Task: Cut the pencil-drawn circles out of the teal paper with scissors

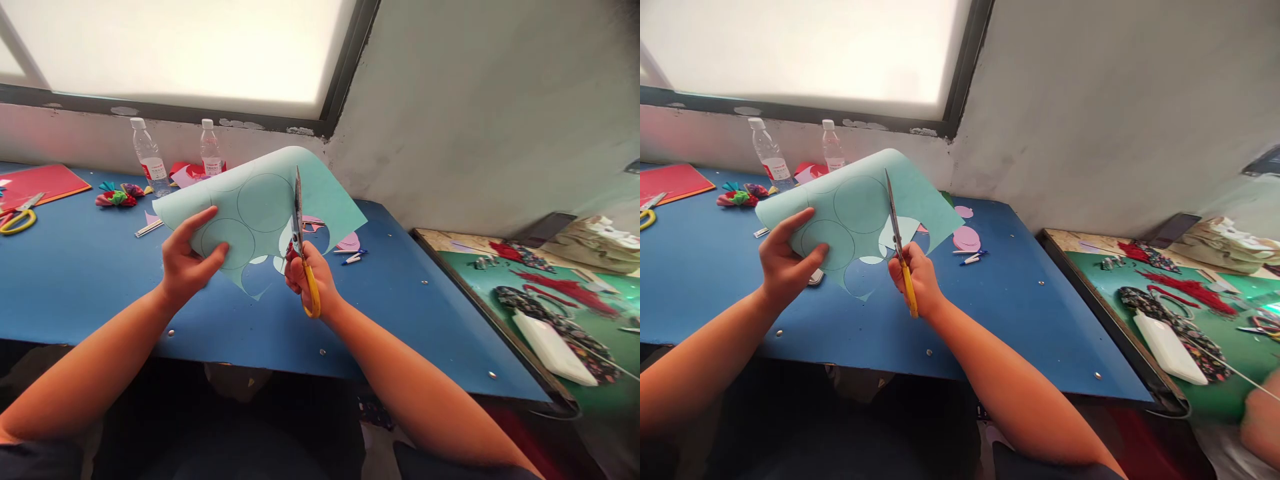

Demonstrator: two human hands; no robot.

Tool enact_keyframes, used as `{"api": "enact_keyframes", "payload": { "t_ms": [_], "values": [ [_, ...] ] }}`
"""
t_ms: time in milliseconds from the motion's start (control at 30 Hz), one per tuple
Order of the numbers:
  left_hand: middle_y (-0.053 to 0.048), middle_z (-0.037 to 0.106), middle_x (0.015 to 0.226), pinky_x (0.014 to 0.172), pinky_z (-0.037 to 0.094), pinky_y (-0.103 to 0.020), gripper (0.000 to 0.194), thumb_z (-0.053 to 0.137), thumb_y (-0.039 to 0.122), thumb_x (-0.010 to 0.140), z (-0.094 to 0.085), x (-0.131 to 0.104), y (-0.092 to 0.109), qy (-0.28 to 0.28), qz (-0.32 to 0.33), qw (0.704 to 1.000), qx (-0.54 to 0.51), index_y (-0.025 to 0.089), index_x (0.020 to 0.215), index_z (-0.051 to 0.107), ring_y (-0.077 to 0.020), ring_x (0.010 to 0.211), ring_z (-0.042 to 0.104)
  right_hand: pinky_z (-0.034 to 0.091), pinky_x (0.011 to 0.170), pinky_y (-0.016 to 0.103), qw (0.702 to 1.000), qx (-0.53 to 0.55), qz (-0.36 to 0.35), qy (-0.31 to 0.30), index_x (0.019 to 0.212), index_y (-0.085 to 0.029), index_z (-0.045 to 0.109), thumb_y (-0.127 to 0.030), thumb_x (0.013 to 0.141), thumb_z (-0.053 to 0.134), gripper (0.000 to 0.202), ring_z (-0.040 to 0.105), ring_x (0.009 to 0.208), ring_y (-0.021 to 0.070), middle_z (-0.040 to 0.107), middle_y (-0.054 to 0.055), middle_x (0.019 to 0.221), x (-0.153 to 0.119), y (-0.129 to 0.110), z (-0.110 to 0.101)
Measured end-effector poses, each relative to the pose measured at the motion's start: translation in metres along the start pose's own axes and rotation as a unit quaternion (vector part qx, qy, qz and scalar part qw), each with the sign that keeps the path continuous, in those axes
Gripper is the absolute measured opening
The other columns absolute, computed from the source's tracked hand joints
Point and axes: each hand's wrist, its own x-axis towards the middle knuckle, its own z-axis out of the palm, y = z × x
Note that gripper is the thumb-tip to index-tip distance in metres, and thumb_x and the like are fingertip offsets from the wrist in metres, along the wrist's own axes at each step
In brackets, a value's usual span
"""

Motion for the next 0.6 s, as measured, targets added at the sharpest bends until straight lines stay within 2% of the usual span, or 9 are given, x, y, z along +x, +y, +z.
{"api": "enact_keyframes", "payload": {
  "t_ms": [100,300,500,600],
  "values": [
    [-0.010,0.093,0.141,0.105,0.083,-0.041,0.063,0.098,0.027,0.089,0.000,0.000,-0.001,0.000,-0.004,1.000,-0.001,0.026,0.151,0.088,-0.0312,0.126,0.092,0.033,0.051,0.030,0.999,0.018,-0.002,0.030,0.105,-0.031,0.049,-0.111,0.090,0.074,0.085,0.036,0.056,0.0141,0.042,-0.010,0.071,-0.001,-0.002,0.001],
    [-0.009,0.087,0.156,0.127,0.076,-0.060,0.074,0.101,0.047,0.093,-0.001,0.001,-0.012,0.006,0.019,1.000,-0.004,0.032,0.162,0.080,-0.0379,0.146,0.085,0.034,0.050,0.030,0.999,0.018,0.014,0.032,0.101,-0.031,0.051,-0.114,0.085,0.075,0.088,0.038,0.053,0.0134,0.045,-0.010,0.068,-0.002,-0.009,0.001],
    [-0.011,0.087,0.154,0.125,0.077,-0.054,0.074,0.099,0.045,0.091,-0.001,0.001,-0.014,0.011,0.017,1.000,0.014,0.031,0.161,0.080,-0.0366,0.142,0.085,0.033,0.049,0.031,0.999,0.028,0.021,0.032,0.098,-0.032,0.050,-0.114,0.083,0.078,0.088,0.038,0.049,0.0127,0.044,-0.011,0.065,-0.003,-0.013,0.002],
    [-0.010,0.086,0.153,0.126,0.075,-0.056,0.074,0.100,0.043,0.090,-0.003,0.001,-0.016,0.007,0.026,0.999,0.024,0.032,0.160,0.079,-0.0367,0.142,0.085,0.033,0.049,0.030,0.999,0.031,0.022,0.032,0.098,-0.031,0.050,-0.113,0.082,0.080,0.088,0.038,0.050,0.0125,0.044,-0.011,0.064,-0.003,-0.013,0.001]
  ]
}}
